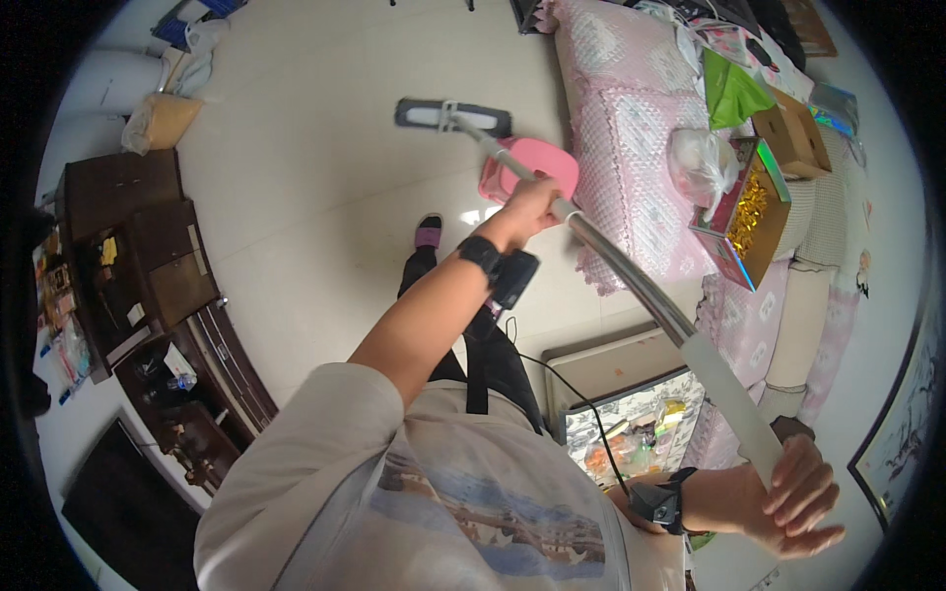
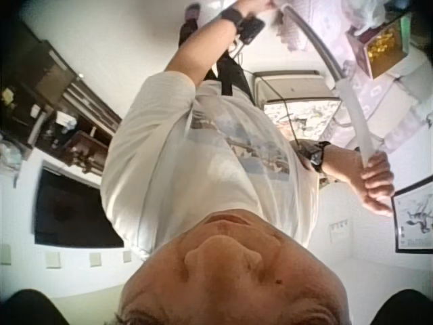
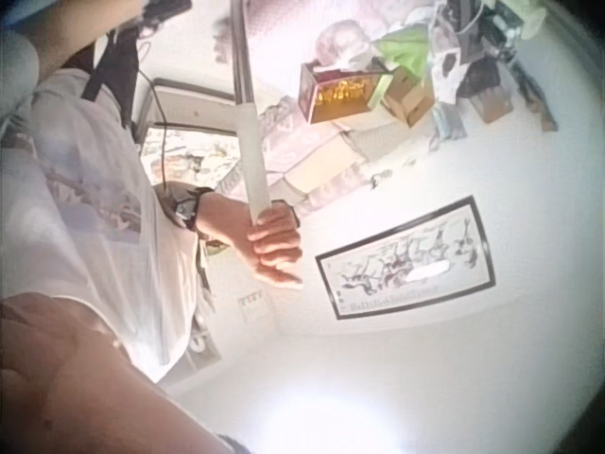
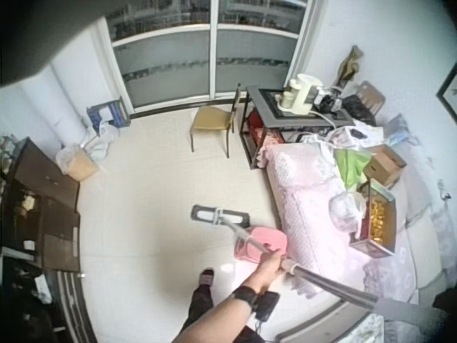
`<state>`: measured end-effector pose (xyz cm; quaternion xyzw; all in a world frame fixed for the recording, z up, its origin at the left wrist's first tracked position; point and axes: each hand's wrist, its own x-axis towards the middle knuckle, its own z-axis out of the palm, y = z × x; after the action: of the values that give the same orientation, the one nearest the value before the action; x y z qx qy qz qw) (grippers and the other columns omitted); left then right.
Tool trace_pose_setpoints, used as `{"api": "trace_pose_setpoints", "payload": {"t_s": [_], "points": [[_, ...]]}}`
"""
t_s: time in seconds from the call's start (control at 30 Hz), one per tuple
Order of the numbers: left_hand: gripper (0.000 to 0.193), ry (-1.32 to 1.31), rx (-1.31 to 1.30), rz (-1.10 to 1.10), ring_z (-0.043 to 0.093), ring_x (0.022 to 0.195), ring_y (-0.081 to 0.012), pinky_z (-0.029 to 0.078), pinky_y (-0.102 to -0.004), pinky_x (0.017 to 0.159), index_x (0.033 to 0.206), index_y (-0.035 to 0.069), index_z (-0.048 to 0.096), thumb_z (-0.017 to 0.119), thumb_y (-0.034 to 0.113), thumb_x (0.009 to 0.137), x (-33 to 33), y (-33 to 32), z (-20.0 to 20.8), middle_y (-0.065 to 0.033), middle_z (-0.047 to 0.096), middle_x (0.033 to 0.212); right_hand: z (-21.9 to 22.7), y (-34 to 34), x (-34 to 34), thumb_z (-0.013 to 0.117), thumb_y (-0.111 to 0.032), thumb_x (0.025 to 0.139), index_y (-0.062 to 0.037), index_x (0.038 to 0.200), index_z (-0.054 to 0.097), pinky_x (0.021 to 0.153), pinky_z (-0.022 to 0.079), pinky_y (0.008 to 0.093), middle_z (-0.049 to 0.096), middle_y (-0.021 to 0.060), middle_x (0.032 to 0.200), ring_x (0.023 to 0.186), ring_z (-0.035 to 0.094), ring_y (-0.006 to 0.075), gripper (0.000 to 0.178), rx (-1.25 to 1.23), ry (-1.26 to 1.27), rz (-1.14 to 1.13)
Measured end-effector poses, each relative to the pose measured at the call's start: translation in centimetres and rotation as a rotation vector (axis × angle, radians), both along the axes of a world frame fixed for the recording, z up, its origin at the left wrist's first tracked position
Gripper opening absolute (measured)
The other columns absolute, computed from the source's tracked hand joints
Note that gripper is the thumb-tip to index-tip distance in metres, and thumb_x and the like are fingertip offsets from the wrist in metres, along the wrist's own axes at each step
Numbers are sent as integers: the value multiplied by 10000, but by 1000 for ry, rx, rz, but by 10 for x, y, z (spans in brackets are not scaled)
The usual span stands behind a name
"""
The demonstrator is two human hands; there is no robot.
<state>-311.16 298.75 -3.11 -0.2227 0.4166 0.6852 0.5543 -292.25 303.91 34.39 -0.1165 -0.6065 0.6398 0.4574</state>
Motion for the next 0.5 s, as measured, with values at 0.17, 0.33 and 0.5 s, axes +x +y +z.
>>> {"api": "trace_pose_setpoints", "payload": {"t_s": [0.17,0.33,0.5], "points": [[196,79,-130,-73,551,755,-178,492,-367,711,948,68,523,521,216,820,59,-68,-13,-45,525,853,-9,10,50,362,-358,905,-224,408,295,322,307,180,318,-60,329,239,294,44,518,-162,9,30],[232,191,-129,-96,535,720,-128,479,-302,683,956,51,507,608,113,756,103,-177,-48,-41,531,821,-28,6,40,312,-363,913,-191,418,278,304,245,238,295,-51,339,245,258,87,526,-314,-53,287],[418,1117,-338,-386,601,691,-143,492,-261,620,1031,38,519,704,55,656,103,-279,-92,-89,602,827,-75,-5,-17,329,-275,923,-118,500,359,469,377,302,428,28,490,401,409,138,452,-459,-117,689]]}}
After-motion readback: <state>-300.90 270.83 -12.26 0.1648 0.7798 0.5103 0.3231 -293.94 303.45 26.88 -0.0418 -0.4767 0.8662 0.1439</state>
